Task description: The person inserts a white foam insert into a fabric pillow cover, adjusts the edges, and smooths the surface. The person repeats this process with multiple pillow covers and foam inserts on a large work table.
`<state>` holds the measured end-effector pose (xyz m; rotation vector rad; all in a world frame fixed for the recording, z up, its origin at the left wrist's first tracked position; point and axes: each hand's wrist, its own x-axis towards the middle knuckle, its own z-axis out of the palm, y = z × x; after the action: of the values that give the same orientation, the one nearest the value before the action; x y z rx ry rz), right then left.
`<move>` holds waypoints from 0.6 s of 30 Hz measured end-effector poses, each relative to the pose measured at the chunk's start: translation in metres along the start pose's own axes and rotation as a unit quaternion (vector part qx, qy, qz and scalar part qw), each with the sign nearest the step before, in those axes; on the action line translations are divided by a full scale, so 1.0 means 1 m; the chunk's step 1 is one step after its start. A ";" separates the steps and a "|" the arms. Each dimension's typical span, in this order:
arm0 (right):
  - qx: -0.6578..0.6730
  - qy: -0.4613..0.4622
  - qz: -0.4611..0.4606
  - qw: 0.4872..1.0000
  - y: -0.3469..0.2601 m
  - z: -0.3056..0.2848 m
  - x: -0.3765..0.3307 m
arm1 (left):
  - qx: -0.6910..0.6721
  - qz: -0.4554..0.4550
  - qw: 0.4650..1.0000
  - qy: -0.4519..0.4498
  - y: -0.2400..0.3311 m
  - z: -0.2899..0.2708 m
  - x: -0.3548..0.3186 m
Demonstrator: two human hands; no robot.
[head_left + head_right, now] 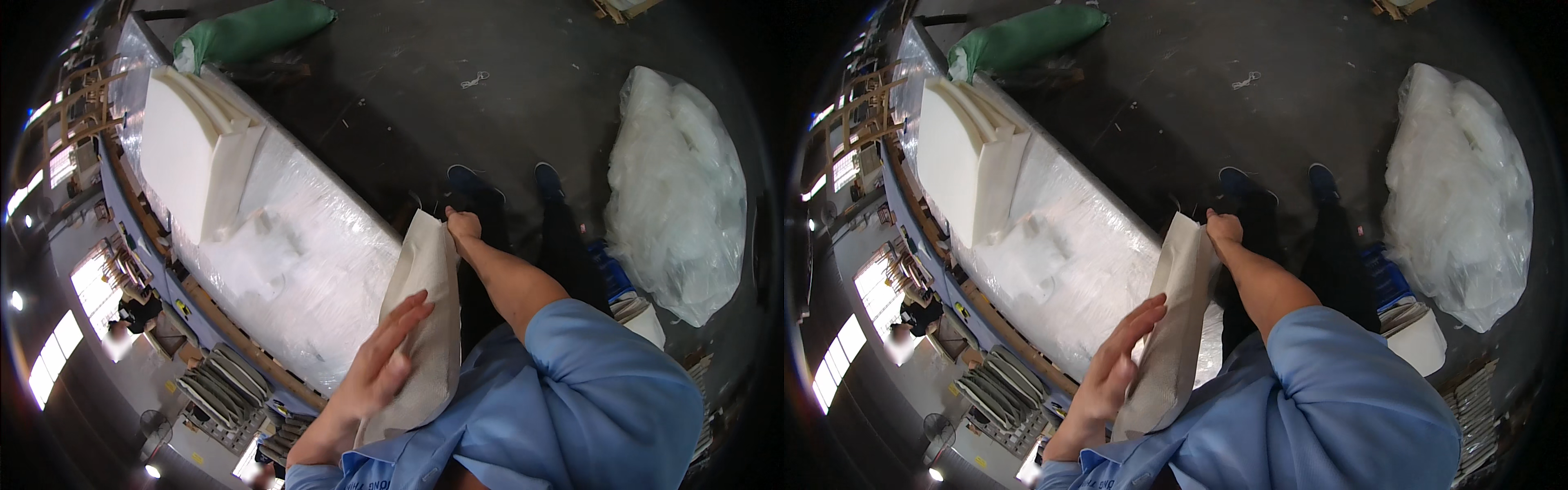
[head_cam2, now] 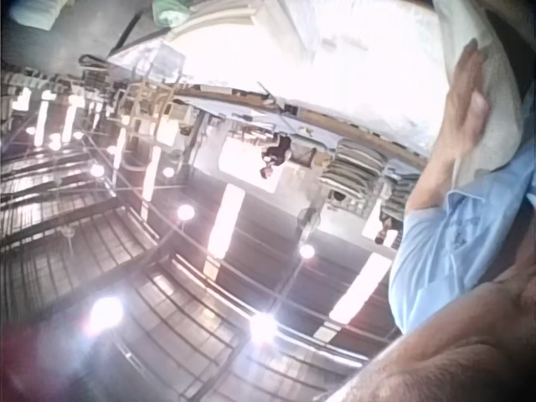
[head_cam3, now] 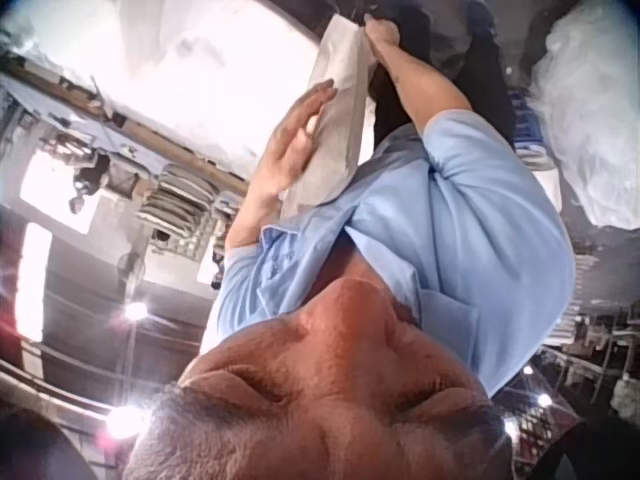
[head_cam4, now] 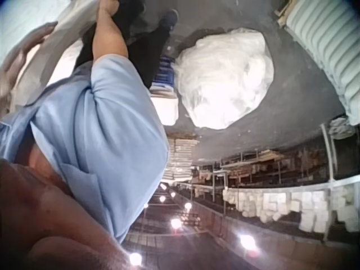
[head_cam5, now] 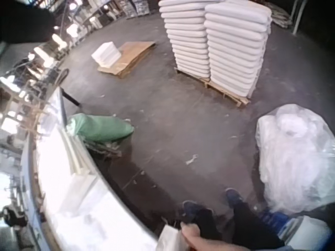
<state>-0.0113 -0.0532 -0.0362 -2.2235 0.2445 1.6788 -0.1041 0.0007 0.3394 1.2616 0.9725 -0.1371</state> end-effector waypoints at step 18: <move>0.018 -0.001 -0.018 1.000 0.010 -0.001 -0.010 | 0.377 -0.055 0.901 0.208 0.043 0.037 -0.063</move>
<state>-0.0170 -0.0637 -0.0279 -2.1870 0.2320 1.6458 -0.0982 -0.0409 0.4130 2.0014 1.4328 -0.3690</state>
